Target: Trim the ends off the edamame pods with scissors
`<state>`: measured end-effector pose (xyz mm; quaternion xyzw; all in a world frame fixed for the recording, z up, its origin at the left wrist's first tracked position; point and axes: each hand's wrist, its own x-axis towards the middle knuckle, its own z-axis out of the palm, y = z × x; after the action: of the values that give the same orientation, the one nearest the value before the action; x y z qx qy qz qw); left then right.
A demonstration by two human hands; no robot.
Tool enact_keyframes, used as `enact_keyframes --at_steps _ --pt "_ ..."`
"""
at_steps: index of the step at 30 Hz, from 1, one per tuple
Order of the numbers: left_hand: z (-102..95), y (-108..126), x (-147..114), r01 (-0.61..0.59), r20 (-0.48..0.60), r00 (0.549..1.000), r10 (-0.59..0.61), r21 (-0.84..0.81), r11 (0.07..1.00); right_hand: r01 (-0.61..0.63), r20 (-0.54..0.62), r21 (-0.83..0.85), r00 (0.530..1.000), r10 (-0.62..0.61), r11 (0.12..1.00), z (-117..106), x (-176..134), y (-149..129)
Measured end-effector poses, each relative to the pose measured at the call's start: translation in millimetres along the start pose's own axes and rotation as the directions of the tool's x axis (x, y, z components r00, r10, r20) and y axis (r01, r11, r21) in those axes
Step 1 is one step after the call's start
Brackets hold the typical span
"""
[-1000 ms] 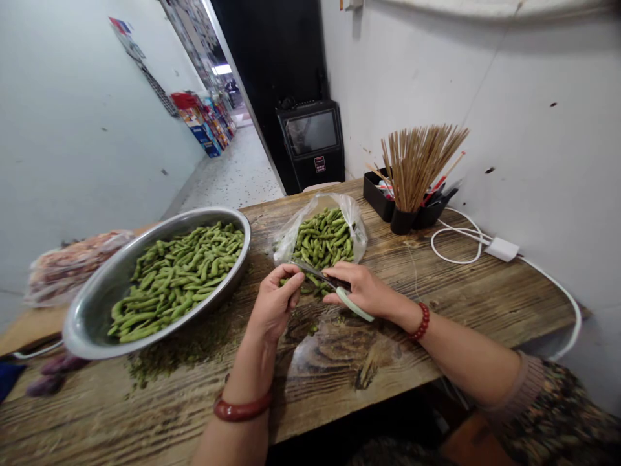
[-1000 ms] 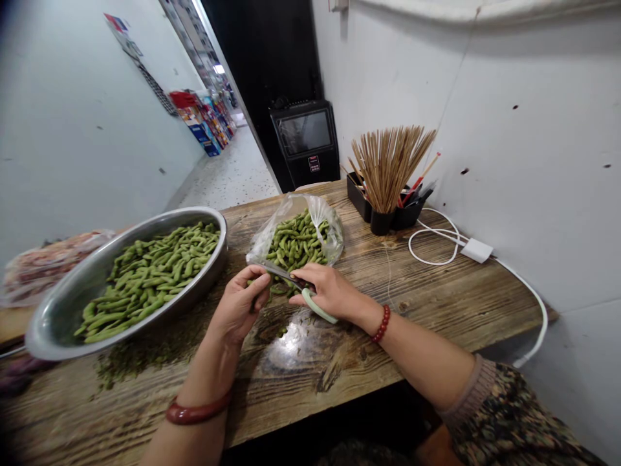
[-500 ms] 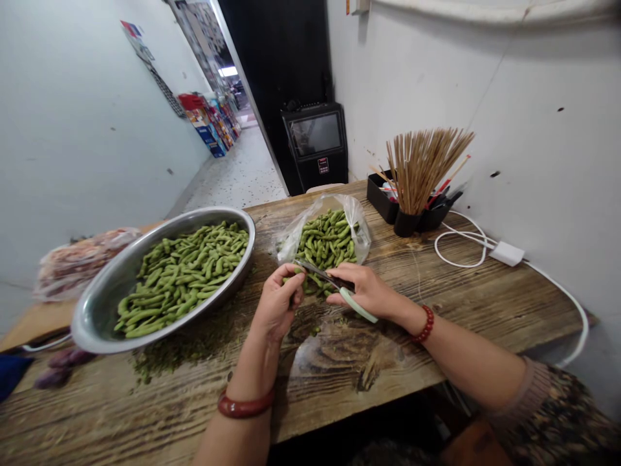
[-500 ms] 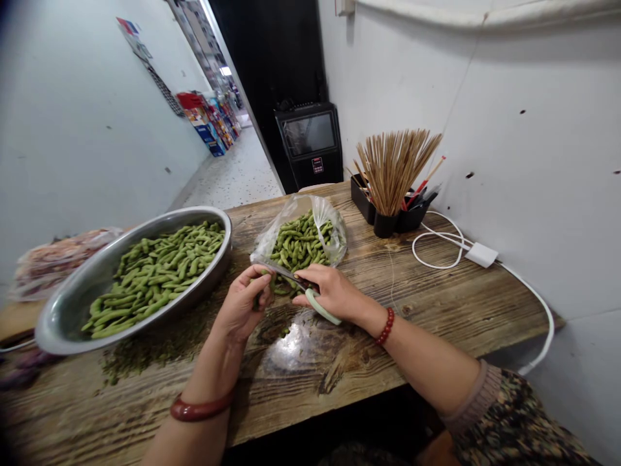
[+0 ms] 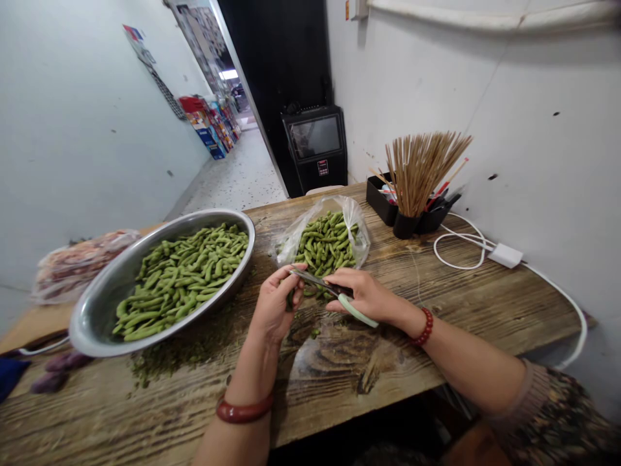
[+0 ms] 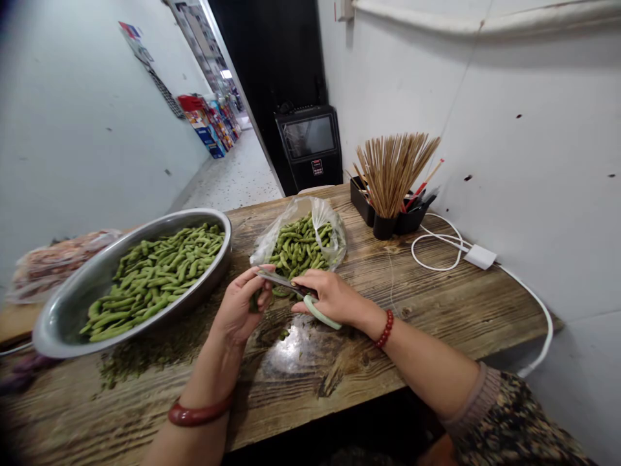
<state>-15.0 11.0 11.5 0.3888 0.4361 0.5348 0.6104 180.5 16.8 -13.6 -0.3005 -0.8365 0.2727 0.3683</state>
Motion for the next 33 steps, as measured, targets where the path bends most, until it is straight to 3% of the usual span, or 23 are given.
enact_keyframes --at_steps 11,16,19,23,26,33 --pt "-3.5 -3 1 -0.028 0.004 1.0 0.028 0.033 0.999 -0.008 0.003 -0.003 1.0 0.008 1.0 -2 0 -1" --pt "-1.3 -3 1 -0.022 -0.024 0.999 0.023 0.045 0.999 0.006 0.017 -0.111 1.0 -0.004 0.994 -2 -3 2" --pt "0.8 -2 1 -0.019 -0.043 0.999 0.021 0.055 0.998 -0.011 -0.017 -0.134 1.0 0.009 0.991 -3 -4 2" --pt "2.3 -2 1 -0.049 -0.07 0.996 0.057 0.114 0.992 -0.042 -0.098 -0.027 0.994 0.039 0.999 -3 -2 5" --pt "2.7 -3 0 -0.059 -0.054 0.996 0.068 0.164 0.985 -0.063 -0.12 -0.003 0.991 0.062 0.998 -2 -1 6" --pt "-3.2 -10 -1 -0.09 0.055 0.996 0.077 0.293 0.952 -0.041 -0.032 -0.084 0.999 0.038 0.996 -4 -2 4"
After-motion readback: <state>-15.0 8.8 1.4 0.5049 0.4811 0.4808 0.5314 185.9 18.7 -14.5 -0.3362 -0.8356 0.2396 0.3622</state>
